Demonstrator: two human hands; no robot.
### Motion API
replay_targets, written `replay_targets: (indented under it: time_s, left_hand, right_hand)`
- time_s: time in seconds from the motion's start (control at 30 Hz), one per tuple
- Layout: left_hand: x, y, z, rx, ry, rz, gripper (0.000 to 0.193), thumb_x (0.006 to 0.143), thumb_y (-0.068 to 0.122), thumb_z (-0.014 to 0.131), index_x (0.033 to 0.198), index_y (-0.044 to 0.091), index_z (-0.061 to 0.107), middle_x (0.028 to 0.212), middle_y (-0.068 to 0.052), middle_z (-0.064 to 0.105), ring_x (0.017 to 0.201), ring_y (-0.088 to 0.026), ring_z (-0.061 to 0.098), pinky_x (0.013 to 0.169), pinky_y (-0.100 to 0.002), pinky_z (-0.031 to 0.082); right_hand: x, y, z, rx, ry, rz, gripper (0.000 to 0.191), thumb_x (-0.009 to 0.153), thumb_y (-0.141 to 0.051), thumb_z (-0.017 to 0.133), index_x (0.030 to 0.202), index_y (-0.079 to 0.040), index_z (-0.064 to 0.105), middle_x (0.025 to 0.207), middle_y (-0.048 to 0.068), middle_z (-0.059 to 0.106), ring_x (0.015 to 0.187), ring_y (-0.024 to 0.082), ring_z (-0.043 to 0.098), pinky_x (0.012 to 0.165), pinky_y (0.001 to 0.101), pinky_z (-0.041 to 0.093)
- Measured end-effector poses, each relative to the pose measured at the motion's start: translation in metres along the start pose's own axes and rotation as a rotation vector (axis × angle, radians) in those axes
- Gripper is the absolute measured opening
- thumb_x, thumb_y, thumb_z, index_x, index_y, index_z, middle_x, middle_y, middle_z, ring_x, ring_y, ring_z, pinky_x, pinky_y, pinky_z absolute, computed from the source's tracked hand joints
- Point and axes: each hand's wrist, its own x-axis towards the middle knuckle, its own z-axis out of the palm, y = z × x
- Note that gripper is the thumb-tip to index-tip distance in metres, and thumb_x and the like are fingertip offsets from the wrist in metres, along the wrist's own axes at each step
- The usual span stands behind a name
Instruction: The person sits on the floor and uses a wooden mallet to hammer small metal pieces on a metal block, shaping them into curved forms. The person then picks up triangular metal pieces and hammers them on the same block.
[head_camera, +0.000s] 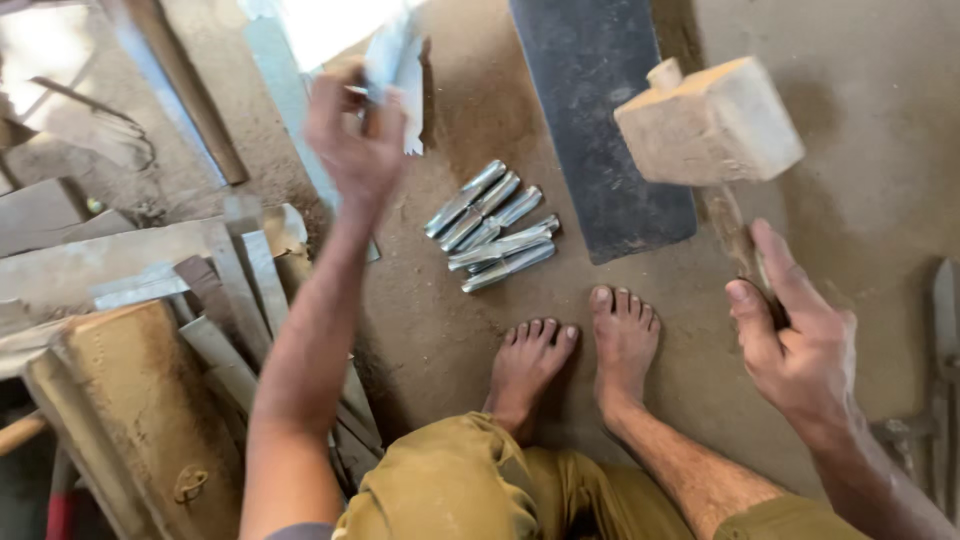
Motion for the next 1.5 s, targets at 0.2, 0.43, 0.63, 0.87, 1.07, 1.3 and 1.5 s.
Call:
replay_targets:
  time_s: [0.2,0.43,0.63,0.87,1.07,1.3,1.5]
  left_hand:
    - [-0.055,0.131,0.118,0.197,-0.398,0.409,0.046,0.085,0.035,0.085,0.119,0.01,0.07,0.12,-0.011,0.063,0.118,-0.026,0.051,0.107,-0.049,0.038]
    - [-0.047,0.144,0.125,-0.802,-0.406,-0.751,0.049,0.084,0.024,0.081,0.125,0.007,0.06,0.117,-0.016,0.061,0.101,-0.025,0.059,0.084,-0.039,0.053]
    - [-0.082,0.142,0.121,-0.525,-0.546,-0.627,0.018,0.094,0.018,0.075,0.103,0.002,0.075,0.093,-0.015,0.075,0.075,-0.014,0.072,0.062,-0.024,0.059]
    - [-0.086,0.173,0.111,-0.317,-0.303,0.144,0.055,0.091,0.028,0.083,0.111,-0.013,0.053,0.124,-0.022,0.05,0.087,-0.021,0.059,0.065,-0.029,0.053]
    - [-0.071,0.143,0.124,-0.328,-0.98,-0.771,0.029,0.104,0.03,0.064,0.099,0.002,0.07,0.078,-0.008,0.065,0.059,-0.015,0.052,0.054,-0.034,0.041]
    - [-0.102,0.122,0.127,0.104,-0.532,0.341,0.012,0.097,0.006,0.062,0.105,0.002,0.07,0.083,-0.009,0.071,0.069,-0.023,0.068,0.062,-0.038,0.052]
    - [-0.099,0.118,0.13,0.138,-0.492,0.346,0.01,0.098,0.009,0.064,0.103,0.006,0.072,0.084,-0.007,0.074,0.068,-0.021,0.069,0.059,-0.036,0.052]
  right_hand:
    - [-0.007,0.021,-0.033,-0.009,0.11,-0.272,0.058,0.109,-0.015,0.068,0.163,-0.012,0.046,0.091,0.013,0.073,0.063,0.009,0.065,0.053,0.0243,0.051]
    - [0.027,0.035,-0.012,-0.202,0.099,-0.352,0.057,0.106,-0.019,0.069,0.159,-0.008,0.05,0.122,0.026,0.074,0.082,0.022,0.072,0.063,0.0308,0.057]
    - [0.005,0.044,-0.026,-0.088,0.132,-0.293,0.053,0.109,-0.012,0.07,0.158,-0.007,0.05,0.108,0.02,0.073,0.079,0.016,0.069,0.068,0.0285,0.054]
    - [0.001,0.061,-0.036,0.068,0.123,-0.208,0.058,0.108,-0.01,0.07,0.162,-0.007,0.05,0.078,0.006,0.065,0.06,0.007,0.057,0.056,0.025,0.047]
    - [-0.003,0.032,-0.064,0.046,0.092,-0.272,0.054,0.105,-0.017,0.065,0.154,-0.006,0.047,0.091,0.011,0.073,0.055,0.01,0.061,0.048,0.0262,0.048]
    - [0.015,0.035,-0.046,-0.328,-0.013,-0.397,0.058,0.111,-0.024,0.063,0.164,-0.007,0.048,0.09,0.014,0.073,0.06,0.014,0.061,0.057,0.0312,0.052]
    - [0.017,0.047,-0.037,-0.125,0.14,-0.524,0.048,0.122,-0.024,0.061,0.164,-0.01,0.04,0.1,0.014,0.073,0.065,0.011,0.064,0.051,0.0236,0.052]
